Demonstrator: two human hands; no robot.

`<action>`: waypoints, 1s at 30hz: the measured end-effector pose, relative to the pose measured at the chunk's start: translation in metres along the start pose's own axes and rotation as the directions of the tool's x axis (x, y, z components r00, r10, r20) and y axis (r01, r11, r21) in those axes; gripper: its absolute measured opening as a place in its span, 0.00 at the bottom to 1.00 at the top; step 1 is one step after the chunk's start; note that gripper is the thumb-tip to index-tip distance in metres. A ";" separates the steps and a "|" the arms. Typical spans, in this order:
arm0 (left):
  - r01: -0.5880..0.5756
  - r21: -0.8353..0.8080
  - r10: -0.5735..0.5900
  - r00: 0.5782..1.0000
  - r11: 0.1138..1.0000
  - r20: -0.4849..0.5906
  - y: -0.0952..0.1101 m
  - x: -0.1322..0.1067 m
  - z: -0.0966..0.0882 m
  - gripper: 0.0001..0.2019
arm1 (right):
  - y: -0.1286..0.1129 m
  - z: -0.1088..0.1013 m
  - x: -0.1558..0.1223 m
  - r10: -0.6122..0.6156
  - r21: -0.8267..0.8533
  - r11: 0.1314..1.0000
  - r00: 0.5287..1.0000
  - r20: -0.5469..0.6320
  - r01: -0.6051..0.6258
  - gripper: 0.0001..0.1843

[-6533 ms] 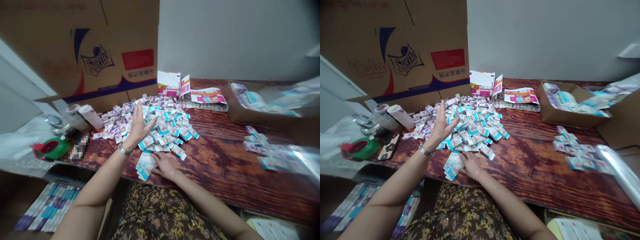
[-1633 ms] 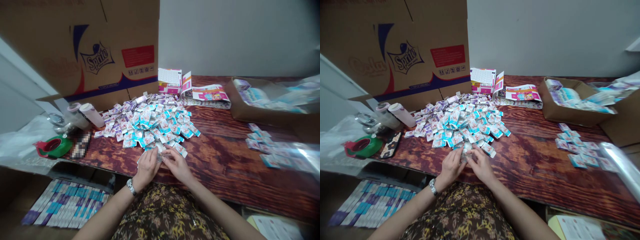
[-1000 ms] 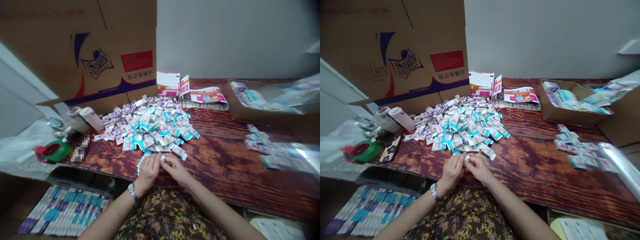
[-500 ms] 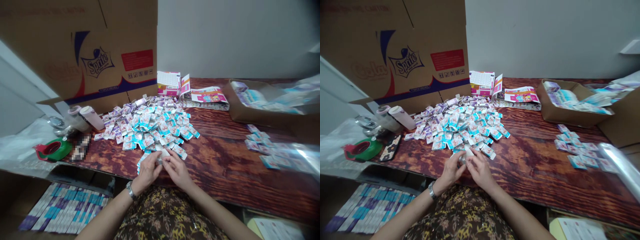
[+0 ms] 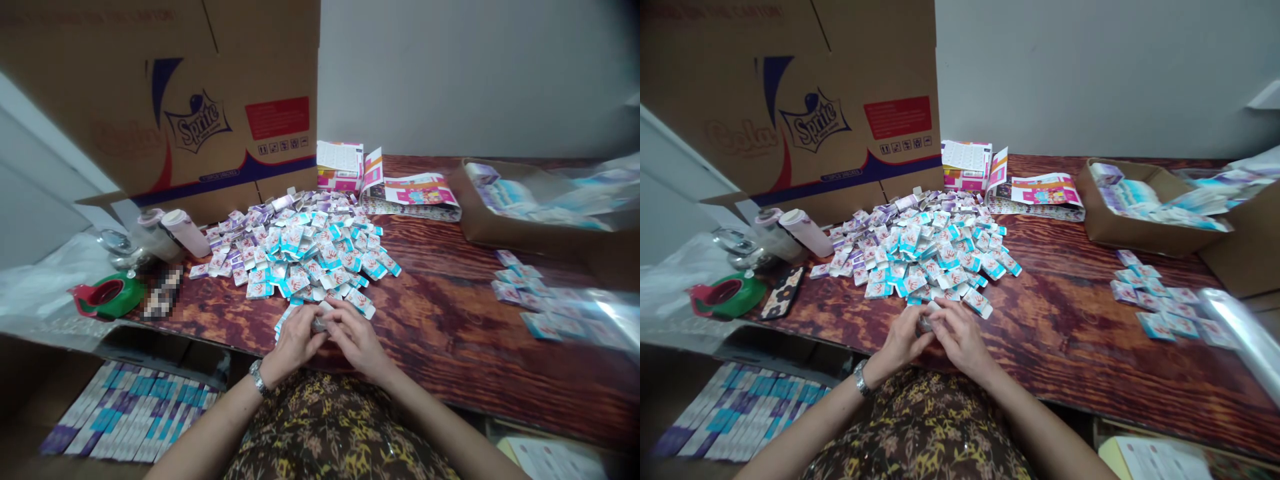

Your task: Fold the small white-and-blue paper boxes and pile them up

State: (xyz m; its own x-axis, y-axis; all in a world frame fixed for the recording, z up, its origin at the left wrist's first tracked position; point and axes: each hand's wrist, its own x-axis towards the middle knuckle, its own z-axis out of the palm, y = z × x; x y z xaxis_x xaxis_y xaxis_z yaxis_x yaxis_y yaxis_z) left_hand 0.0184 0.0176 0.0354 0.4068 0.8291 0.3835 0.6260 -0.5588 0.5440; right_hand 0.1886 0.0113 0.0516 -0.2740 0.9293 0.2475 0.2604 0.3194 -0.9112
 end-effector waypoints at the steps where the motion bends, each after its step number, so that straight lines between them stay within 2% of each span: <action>1: -0.008 0.017 0.008 1.000 1.000 0.000 0.001 0.000 -0.001 0.11 | 0.000 0.001 0.001 0.056 0.095 0.994 0.998 -0.033 -0.053 0.11; 3: -0.032 0.063 0.033 0.999 0.997 -0.003 0.002 0.000 0.000 0.12 | 0.001 0.002 0.004 0.184 0.292 0.943 0.981 -0.062 -0.158 0.15; 6: -0.029 0.107 0.033 0.999 0.994 -0.036 0.003 -0.003 0.003 0.15 | 0.001 0.004 0.010 0.298 0.480 0.838 0.955 -0.004 -0.259 0.13; 9: 0.011 0.140 0.001 0.997 0.990 -0.082 0.002 -0.006 0.008 0.23 | -0.001 0.005 0.014 0.359 0.589 0.744 0.932 0.047 -0.316 0.13; 12: 0.024 0.174 -0.011 0.997 0.985 -0.073 0.001 -0.008 0.013 0.28 | -0.003 0.005 0.016 0.369 0.599 0.723 0.925 0.088 -0.346 0.12; 14: 0.020 0.177 -0.012 0.999 0.984 -0.047 0.000 -0.009 0.015 0.30 | -0.003 0.006 0.017 0.365 0.554 0.755 0.927 0.092 -0.352 0.11; 16: 0.027 0.177 -0.023 0.999 0.984 -0.025 0.001 -0.010 0.016 0.32 | -0.002 0.008 0.016 0.334 0.460 0.829 0.941 0.047 -0.317 0.10; 18: 0.049 0.178 -0.047 0.999 0.983 -0.016 0.002 -0.010 0.017 0.33 | -0.002 0.011 0.012 0.251 0.273 0.934 0.967 -0.043 -0.231 0.08; 20: 0.081 0.184 -0.078 0.997 0.980 -0.020 0.003 -0.010 0.019 0.35 | -0.002 0.014 0.006 0.119 0.026 0.993 0.986 -0.117 -0.117 0.10; 22: 0.105 0.189 -0.102 0.994 0.976 -0.025 0.002 -0.010 0.021 0.36 | -0.002 0.018 -0.002 -0.032 -0.169 0.986 0.990 -0.141 0.008 0.15; 25: 0.120 0.195 -0.117 0.993 0.973 -0.022 0.000 -0.008 0.024 0.36 | 0.001 0.023 -0.009 -0.201 -0.295 0.941 0.975 -0.097 0.165 0.21; 27: 0.109 0.211 -0.111 0.994 0.971 -0.003 -0.001 -0.006 0.023 0.35 | 0.004 0.022 -0.009 -0.191 -0.291 0.943 0.978 -0.080 0.160 0.22; 30: 0.084 0.235 -0.089 0.996 0.968 0.012 -0.002 -0.004 0.020 0.35 | 0.006 0.018 -0.003 -0.065 -0.200 0.979 0.992 -0.109 0.042 0.20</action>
State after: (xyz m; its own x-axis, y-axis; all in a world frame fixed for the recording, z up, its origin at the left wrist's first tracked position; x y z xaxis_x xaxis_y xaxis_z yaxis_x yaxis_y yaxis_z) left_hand 0.0288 0.0154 0.0183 0.3573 0.8760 0.3241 0.7969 -0.4669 0.3834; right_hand 0.1744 0.0072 0.0398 -0.1881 0.9214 0.3402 0.4283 0.3887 -0.8158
